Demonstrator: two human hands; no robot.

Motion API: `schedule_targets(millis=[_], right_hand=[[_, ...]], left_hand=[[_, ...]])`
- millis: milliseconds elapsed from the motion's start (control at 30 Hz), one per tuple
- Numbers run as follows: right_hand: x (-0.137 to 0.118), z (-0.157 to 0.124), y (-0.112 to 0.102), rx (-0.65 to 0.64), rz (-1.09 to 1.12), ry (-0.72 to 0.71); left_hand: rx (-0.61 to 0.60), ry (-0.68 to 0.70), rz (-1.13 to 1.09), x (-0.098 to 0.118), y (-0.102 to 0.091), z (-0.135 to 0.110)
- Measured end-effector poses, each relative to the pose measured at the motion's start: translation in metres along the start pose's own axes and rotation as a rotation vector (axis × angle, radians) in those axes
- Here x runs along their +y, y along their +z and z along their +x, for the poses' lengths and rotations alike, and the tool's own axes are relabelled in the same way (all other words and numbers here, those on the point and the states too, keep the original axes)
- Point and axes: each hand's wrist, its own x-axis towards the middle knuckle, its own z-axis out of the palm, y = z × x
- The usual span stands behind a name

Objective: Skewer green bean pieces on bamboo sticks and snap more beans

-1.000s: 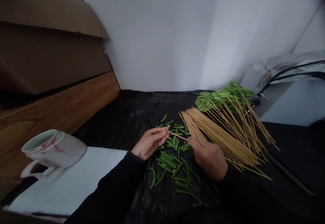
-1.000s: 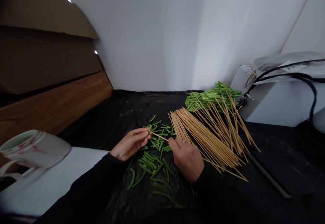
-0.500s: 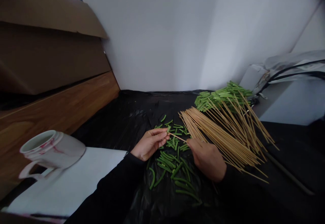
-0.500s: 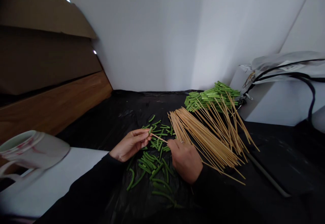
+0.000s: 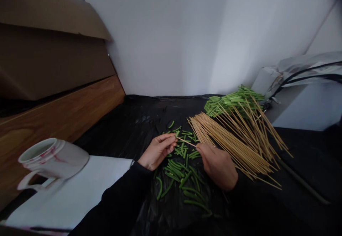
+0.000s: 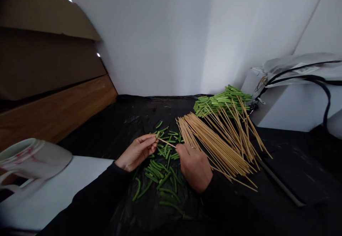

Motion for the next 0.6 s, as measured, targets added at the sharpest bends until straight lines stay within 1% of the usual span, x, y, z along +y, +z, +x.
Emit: schedule_targets(millis=[200,333,467,600], right_hand=[[-0.0016,-0.0011,0.0030,-0.101,0.057,0.045],[-0.0018,-0.0004,0.0026,-0.064,0.097,0.043],[-0.0017,0.0006,0.0010,-0.022,0.076,0.031],[-0.0021,0.0002,0.0017,-0.065,0.066,0.050]], left_hand=[[-0.011,-0.010,0.016,-0.0025,-0.0008,0.0011],[-0.009,-0.013,0.022,-0.0043,-0.0009,0.0015],[-0.023,-0.021,0.021,-0.0051,0.0000,0.0012],[-0.030,-0.026,0.019,-0.0051,0.0000,0.0012]])
